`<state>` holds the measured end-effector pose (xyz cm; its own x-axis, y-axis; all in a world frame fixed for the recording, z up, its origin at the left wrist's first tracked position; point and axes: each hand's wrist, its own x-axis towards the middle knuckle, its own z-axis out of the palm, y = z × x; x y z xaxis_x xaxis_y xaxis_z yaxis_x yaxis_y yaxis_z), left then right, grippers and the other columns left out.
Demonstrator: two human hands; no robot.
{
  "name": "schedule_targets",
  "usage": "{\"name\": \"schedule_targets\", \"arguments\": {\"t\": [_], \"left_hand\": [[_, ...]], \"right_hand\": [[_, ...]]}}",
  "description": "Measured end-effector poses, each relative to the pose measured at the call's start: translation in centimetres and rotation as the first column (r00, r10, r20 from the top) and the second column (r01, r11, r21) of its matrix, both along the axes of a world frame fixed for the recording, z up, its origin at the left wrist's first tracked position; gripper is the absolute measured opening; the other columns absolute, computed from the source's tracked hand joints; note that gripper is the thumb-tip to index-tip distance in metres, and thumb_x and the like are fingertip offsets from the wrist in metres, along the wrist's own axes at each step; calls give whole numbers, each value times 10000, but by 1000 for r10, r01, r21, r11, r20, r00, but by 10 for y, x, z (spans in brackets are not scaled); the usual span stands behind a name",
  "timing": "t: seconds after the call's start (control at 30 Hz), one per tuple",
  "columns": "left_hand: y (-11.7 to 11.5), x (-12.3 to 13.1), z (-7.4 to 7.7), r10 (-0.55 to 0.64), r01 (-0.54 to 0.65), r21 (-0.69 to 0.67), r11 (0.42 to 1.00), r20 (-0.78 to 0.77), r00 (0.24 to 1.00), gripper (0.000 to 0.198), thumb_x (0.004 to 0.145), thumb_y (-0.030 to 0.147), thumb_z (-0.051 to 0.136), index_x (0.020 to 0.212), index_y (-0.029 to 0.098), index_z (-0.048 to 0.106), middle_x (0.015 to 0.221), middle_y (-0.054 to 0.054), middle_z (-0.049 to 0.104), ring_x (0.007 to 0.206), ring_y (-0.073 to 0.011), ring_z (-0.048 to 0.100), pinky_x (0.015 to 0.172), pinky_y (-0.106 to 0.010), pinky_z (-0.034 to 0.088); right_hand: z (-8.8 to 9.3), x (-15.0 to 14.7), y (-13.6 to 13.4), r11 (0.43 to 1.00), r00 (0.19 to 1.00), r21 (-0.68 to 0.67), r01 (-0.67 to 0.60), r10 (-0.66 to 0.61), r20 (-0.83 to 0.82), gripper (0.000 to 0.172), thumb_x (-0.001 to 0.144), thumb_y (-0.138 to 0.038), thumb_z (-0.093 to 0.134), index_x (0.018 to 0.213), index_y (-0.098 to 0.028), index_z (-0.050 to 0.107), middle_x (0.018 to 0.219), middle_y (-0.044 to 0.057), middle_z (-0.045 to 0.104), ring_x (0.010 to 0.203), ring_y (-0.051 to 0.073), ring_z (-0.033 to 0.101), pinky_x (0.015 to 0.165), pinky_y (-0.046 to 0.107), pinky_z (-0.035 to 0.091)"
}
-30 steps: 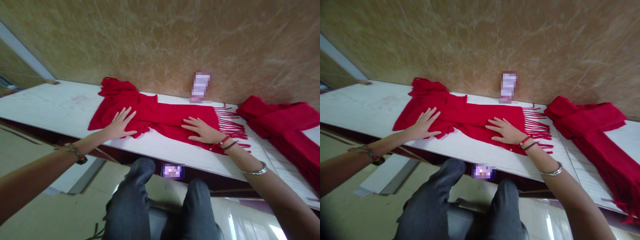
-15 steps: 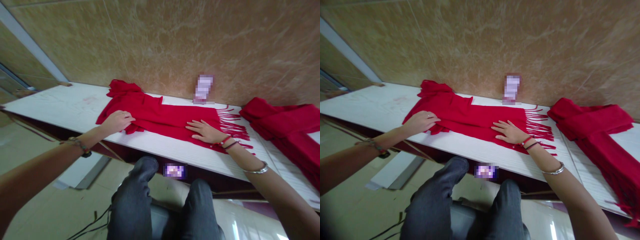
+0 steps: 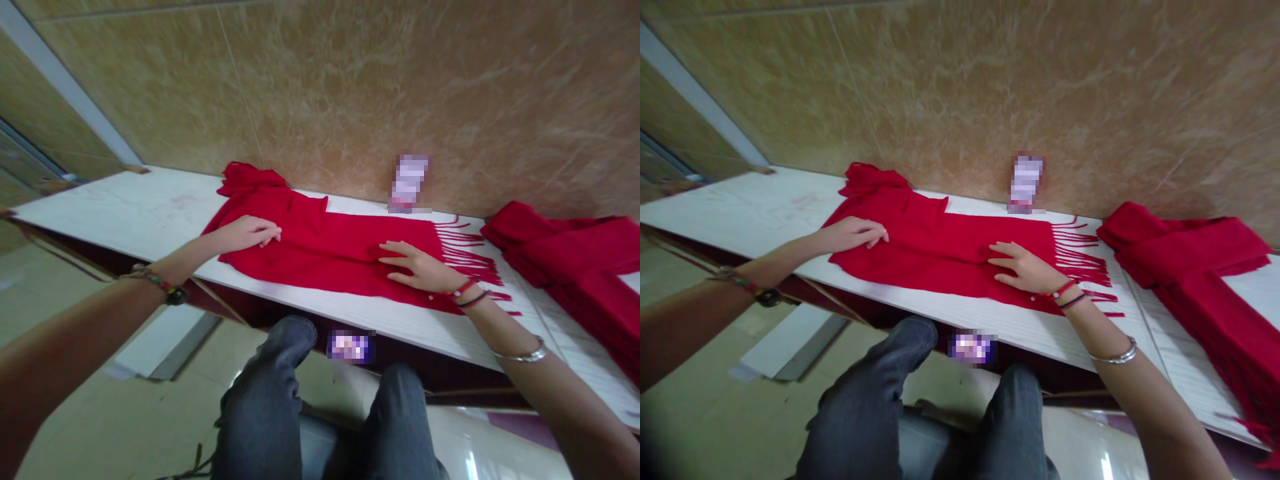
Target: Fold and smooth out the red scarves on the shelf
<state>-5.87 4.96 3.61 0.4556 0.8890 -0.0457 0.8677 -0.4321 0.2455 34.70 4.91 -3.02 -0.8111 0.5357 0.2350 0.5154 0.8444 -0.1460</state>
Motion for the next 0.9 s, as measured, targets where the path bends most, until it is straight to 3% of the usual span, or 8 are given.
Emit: {"name": "schedule_targets", "arguments": {"t": [0.07,0.13,0.23,0.4,0.5,0.63,0.73,0.9], "left_hand": [[3,21,-7,-91,94,159,983,-27,996,517,892,495,304,1094,152,635,1090,-92,649,1010,-205,578,940,-323,408],[6,42,-17,-165,178,200,964,-80,983,527,916,478,291,1276,174,526,1342,-91,506,1234,-205,442,1061,-337,292],[11,65,-32,-196,209,50,977,-189,962,578,912,518,316,1422,246,341,1515,-49,273,1396,-237,198,1119,-404,172],[27,77,-40,-159,95,-210,973,-314,936,757,828,660,377,1471,318,168,1553,-14,104,1419,-324,32,1112,-505,106],[31,83,-41,-122,85,-138,987,-285,951,664,879,621,296,1467,333,183,1551,-5,128,1419,-323,38,1111,-516,92],[16,108,-46,-183,185,-14,983,-211,960,589,920,548,295,1457,313,232,1553,-12,141,1427,-262,47,1126,-465,102],[1,126,-55,-279,276,-46,960,-177,944,582,928,538,300,1460,319,213,1554,-1,132,1428,-228,60,1132,-429,114],[-3,133,-58,-217,212,-50,976,-228,949,753,845,677,349,1471,289,192,1553,-42,108,1423,-289,67,1127,-468,95]], "right_hand": [[-2,-10,-7,999,999,-30,-35,36,39,468,914,-420,422,1306,-187,527,1438,112,408,1351,251,321,1111,481,271],[-4,-15,-11,993,991,-103,-51,63,115,498,922,-429,402,1364,-207,453,1460,107,374,1369,265,279,1098,528,261],[-1,-15,-18,976,973,-212,-53,98,210,536,915,-463,404,1402,-240,388,1497,96,301,1393,284,197,1090,570,229],[15,-10,-22,965,982,-236,-115,146,117,416,908,-429,433,1265,-264,569,1448,58,402,1357,247,310,1102,486,284],[19,-8,-18,993,996,-96,-66,60,-61,347,916,-347,417,1129,-229,665,1259,81,596,1223,223,493,1058,450,375],[11,-14,-19,987,986,-63,-147,141,-91,342,923,-269,382,1062,-199,687,1029,74,697,1004,175,621,931,356,494],[2,-24,-24,983,984,-59,-176,175,-20,362,925,-259,375,1154,-180,644,1141,90,660,1087,176,587,967,350,469],[-7,-27,-25,999,993,-35,-6,10,120,496,918,-409,401,1348,-173,479,1425,134,419,1352,288,309,1078,528,290]]}}
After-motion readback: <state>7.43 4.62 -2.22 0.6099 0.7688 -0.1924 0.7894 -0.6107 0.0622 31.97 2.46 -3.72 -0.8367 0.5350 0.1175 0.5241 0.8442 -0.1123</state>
